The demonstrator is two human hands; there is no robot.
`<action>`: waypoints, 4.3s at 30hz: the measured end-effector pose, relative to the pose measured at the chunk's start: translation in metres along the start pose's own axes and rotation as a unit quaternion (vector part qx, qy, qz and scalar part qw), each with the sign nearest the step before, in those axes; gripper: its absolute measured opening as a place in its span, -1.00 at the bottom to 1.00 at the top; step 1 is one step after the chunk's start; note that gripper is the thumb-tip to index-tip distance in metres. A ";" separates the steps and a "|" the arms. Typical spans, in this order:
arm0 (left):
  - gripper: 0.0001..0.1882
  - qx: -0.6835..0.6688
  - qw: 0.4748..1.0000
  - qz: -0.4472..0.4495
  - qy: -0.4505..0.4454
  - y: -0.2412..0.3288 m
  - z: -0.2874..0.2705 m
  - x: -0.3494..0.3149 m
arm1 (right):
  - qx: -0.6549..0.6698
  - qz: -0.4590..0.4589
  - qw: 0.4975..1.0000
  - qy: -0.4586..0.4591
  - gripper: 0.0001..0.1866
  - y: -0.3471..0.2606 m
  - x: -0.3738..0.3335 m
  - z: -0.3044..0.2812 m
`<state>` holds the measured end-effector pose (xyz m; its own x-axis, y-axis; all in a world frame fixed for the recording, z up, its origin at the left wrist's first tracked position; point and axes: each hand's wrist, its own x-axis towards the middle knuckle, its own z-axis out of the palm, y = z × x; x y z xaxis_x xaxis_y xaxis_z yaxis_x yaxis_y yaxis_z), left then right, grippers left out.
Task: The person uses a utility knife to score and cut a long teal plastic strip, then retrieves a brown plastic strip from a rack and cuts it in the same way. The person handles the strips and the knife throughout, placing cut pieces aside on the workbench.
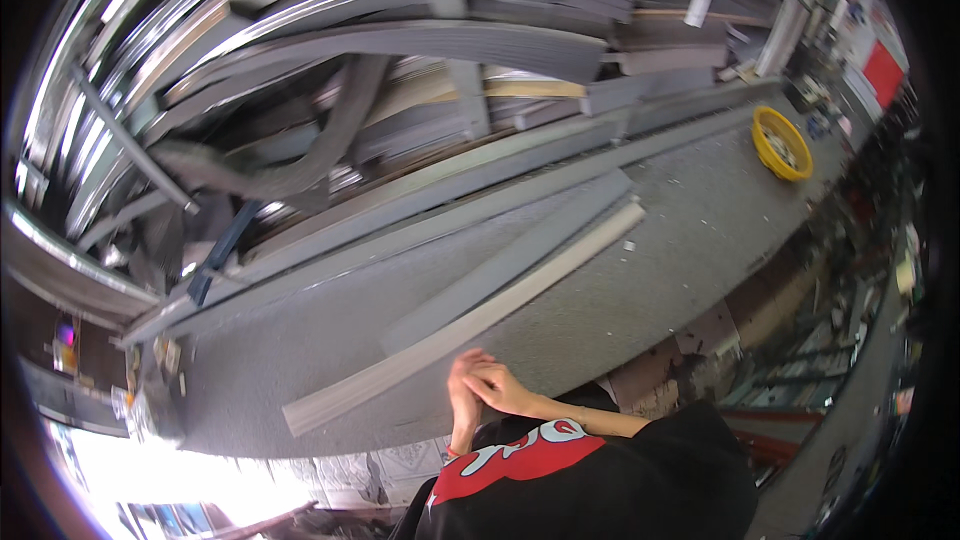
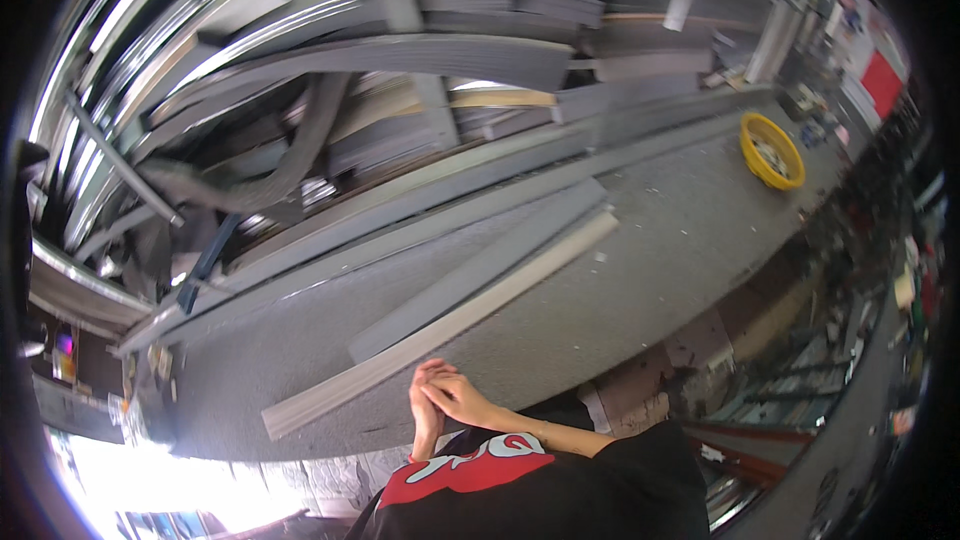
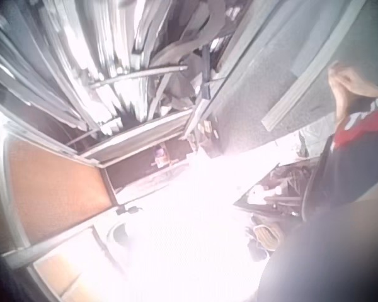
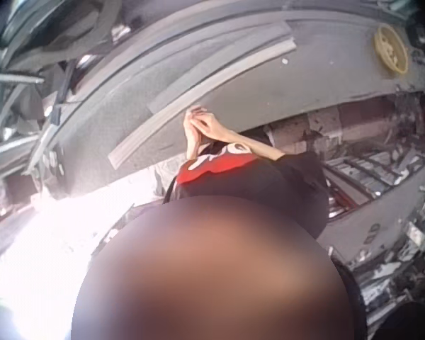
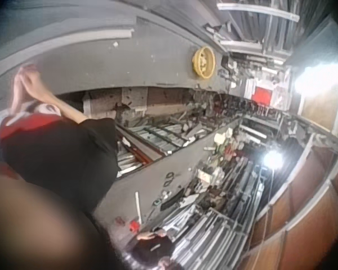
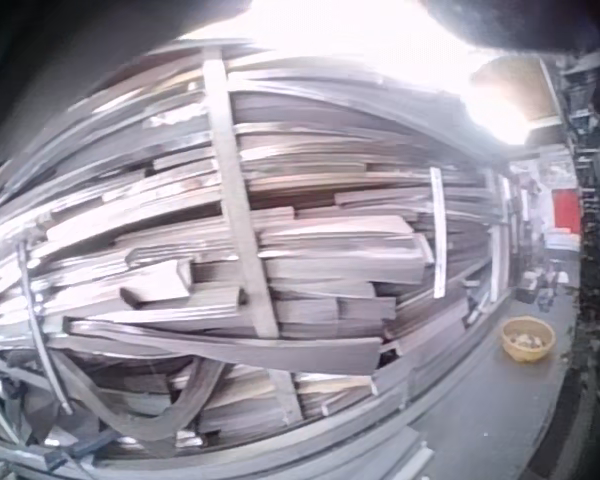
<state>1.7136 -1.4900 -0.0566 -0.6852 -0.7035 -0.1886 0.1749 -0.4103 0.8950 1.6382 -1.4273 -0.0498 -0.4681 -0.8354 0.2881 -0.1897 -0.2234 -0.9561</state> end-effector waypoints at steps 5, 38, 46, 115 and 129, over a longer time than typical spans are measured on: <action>-0.54 0.210 0.961 0.149 0.096 0.001 0.028 -0.006 | 0.099 0.070 0.992 -0.020 -0.74 -0.009 -0.007 -0.019; -0.81 0.444 0.791 0.334 -0.255 -0.091 0.490 0.189 | -0.162 0.327 0.768 0.527 -0.75 -0.063 -0.328 -0.538; -0.76 0.093 0.924 0.367 0.058 -0.036 0.534 0.351 | -0.110 0.220 0.900 0.359 -0.78 -0.071 -0.165 -0.611; -0.33 0.699 0.564 0.399 0.185 0.084 0.451 0.414 | -0.074 0.239 0.935 0.250 -0.79 -0.044 -0.084 -0.711; -0.15 0.836 0.546 -0.025 0.049 0.123 0.453 0.431 | -0.033 0.221 0.960 0.168 -0.80 -0.047 -0.057 -0.694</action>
<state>1.1196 -1.5808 0.1555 -0.6043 -0.7769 -0.1766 -0.7883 0.6152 -0.0090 1.0747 -1.0212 0.0160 -0.7650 -0.6301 -0.1332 0.0425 0.1570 -0.9867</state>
